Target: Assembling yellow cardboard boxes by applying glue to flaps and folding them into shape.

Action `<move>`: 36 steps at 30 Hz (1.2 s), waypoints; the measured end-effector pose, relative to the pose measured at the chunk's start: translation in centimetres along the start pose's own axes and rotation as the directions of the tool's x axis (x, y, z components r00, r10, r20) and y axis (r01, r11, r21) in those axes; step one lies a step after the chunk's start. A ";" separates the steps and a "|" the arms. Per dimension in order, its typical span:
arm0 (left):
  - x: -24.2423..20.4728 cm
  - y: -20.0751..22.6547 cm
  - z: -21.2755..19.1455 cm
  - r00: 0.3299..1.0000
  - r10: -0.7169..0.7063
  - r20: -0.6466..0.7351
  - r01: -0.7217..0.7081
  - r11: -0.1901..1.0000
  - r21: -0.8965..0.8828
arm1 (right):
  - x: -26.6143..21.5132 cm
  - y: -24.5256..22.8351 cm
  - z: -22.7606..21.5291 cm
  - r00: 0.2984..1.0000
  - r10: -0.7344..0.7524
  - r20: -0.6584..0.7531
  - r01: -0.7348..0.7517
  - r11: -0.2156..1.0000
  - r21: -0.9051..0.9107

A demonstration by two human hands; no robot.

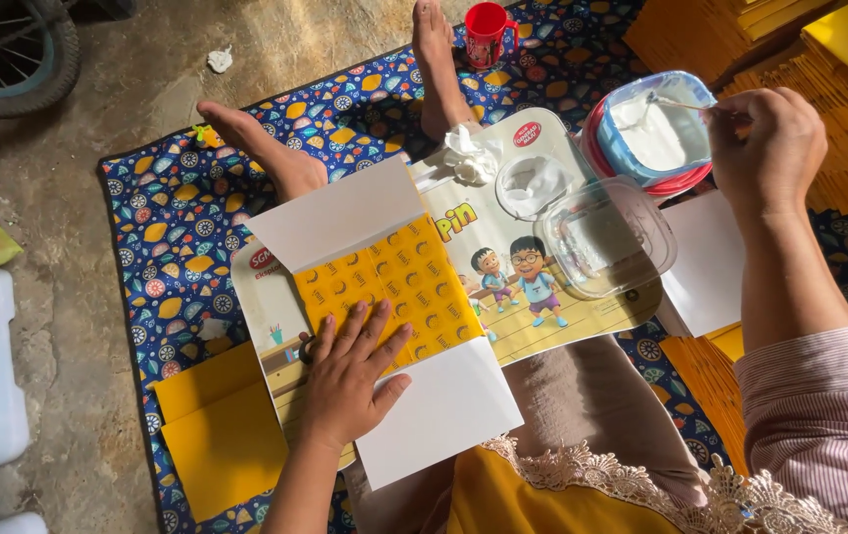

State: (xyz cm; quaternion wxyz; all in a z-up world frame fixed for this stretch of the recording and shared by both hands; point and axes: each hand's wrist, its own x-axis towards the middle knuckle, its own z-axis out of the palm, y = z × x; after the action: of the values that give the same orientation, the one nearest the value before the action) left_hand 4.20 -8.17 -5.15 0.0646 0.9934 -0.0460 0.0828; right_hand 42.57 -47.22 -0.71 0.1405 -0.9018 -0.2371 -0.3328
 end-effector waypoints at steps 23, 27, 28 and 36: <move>0.0 0.0 0.0 1.000 -0.006 0.026 0.005 1.000 0.011 | -0.4 -2.6 -1.8 0.863 0.333 0.379 -0.390 0.917 0.084; 0.1 -0.1 -0.3 0.998 0.021 0.055 -0.026 0.996 0.088 | -1.1 -3.0 -1.8 0.842 0.376 0.387 -0.446 0.888 0.108; 0.0 -0.1 -0.3 0.998 0.033 0.056 -0.038 0.995 0.089 | -1.4 -3.3 -1.9 0.840 0.386 0.382 -0.454 0.885 0.104; -0.7 -1.7 1.2 0.987 0.074 0.141 -0.086 0.993 0.077 | -2.0 -5.0 -3.3 0.772 0.466 0.432 -0.595 0.768 0.236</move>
State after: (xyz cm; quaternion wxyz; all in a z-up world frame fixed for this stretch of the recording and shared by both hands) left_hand 3.90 -6.59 -6.61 0.0165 0.9959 -0.0867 0.0182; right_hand 36.87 -44.97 0.86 0.3480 -0.9342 -0.0457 -0.0641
